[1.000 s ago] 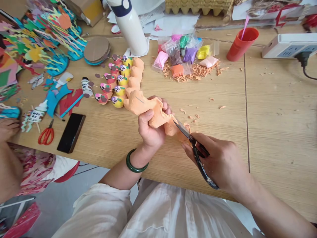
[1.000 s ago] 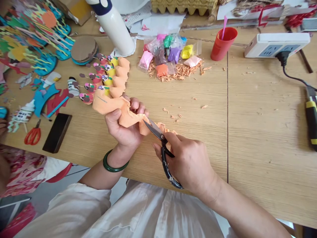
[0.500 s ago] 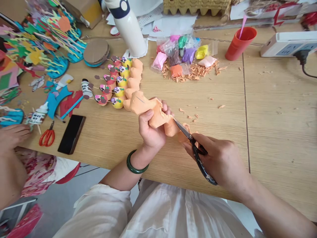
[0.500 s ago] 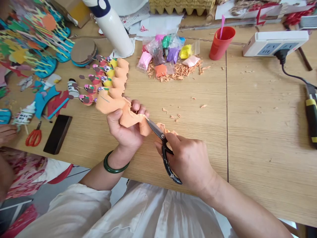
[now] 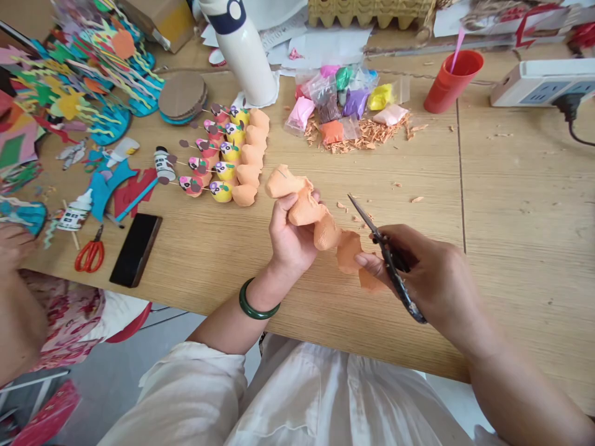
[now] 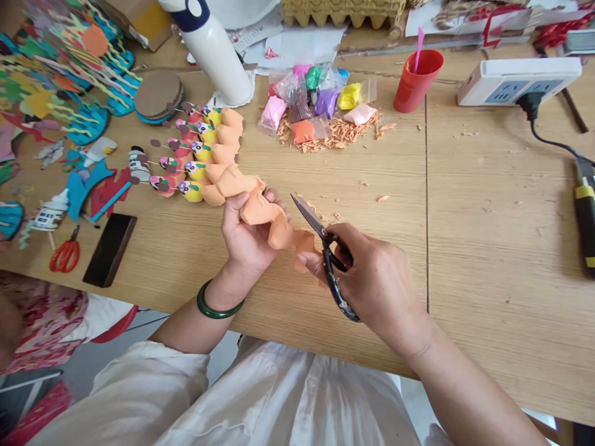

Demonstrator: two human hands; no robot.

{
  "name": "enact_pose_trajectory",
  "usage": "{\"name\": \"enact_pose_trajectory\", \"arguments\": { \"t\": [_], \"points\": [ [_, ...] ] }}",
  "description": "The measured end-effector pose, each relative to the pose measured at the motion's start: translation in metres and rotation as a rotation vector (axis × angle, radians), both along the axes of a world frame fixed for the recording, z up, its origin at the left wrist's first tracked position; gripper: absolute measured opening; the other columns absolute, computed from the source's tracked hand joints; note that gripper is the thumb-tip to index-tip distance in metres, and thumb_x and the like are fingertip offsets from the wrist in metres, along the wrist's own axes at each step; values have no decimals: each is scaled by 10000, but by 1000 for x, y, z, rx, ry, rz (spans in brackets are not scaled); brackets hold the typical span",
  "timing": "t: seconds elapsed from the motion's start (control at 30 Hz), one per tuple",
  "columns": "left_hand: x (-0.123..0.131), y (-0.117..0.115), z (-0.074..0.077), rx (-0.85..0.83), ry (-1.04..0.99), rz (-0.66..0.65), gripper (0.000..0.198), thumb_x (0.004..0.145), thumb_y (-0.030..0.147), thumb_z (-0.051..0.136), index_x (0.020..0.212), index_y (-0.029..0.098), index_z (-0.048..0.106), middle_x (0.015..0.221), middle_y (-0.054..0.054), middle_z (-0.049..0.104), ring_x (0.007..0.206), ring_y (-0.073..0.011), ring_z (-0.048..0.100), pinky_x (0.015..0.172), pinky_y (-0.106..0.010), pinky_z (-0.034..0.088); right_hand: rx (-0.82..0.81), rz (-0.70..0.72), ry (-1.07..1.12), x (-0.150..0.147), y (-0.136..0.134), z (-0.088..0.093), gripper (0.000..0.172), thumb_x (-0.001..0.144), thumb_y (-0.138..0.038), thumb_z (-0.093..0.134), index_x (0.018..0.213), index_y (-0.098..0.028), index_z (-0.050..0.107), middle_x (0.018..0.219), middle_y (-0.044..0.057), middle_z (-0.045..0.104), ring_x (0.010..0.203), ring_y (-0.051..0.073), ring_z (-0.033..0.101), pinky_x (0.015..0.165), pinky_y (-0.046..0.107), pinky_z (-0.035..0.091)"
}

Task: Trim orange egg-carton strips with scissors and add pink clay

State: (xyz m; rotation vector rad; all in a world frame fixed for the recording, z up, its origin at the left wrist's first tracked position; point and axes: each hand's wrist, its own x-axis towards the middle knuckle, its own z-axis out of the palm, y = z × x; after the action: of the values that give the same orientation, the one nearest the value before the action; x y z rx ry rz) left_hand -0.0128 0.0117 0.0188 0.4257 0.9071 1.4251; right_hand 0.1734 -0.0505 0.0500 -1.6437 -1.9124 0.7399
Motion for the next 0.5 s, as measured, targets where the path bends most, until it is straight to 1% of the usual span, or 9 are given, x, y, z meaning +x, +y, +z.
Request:
{"name": "enact_pose_trajectory", "arguments": {
  "t": [0.1, 0.2, 0.3, 0.4, 0.5],
  "points": [
    [0, 2, -5, -91, -62, -96, 189, 864, 391, 612, 924, 212, 618, 771, 16, 592, 584, -96, 559, 574, -227, 478, -29, -47, -10, 7, 11, -6, 528, 863, -700, 684, 1041, -203, 683, 656, -4, 631, 541, 138, 533, 525, 250, 352],
    [3, 1, -7, -148, -84, -142, 184, 861, 383, 633, 902, 205, 617, 737, 24, 595, 564, -91, 568, 544, -219, 477, -88, -86, -14, 8, 20, -18, 528, 865, -701, 676, 1030, -200, 698, 674, 9, 654, 563, 150, 550, 546, 262, 367],
    [8, -3, -7, -149, -119, -168, 158, 864, 357, 626, 877, 200, 623, 723, 25, 602, 576, -93, 576, 554, -218, 483, -162, -96, 38, 6, 24, -27, 521, 875, -692, 666, 1019, -193, 706, 700, 23, 673, 597, 163, 571, 567, 276, 393],
    [12, -9, -7, -153, -106, -191, 161, 876, 360, 616, 882, 201, 642, 734, 25, 625, 586, -95, 586, 581, -225, 486, -176, -45, 163, 6, 25, -29, 535, 867, -688, 687, 1040, -182, 706, 744, 37, 690, 648, 173, 600, 583, 280, 415],
    [14, -14, -9, -132, -45, -177, 176, 886, 375, 637, 895, 200, 659, 751, 19, 656, 641, -114, 634, 649, -244, 512, -204, 39, 226, 7, 25, -26, 558, 849, -712, 697, 996, -173, 707, 736, 31, 680, 637, 161, 588, 559, 272, 403]
  ]
}}
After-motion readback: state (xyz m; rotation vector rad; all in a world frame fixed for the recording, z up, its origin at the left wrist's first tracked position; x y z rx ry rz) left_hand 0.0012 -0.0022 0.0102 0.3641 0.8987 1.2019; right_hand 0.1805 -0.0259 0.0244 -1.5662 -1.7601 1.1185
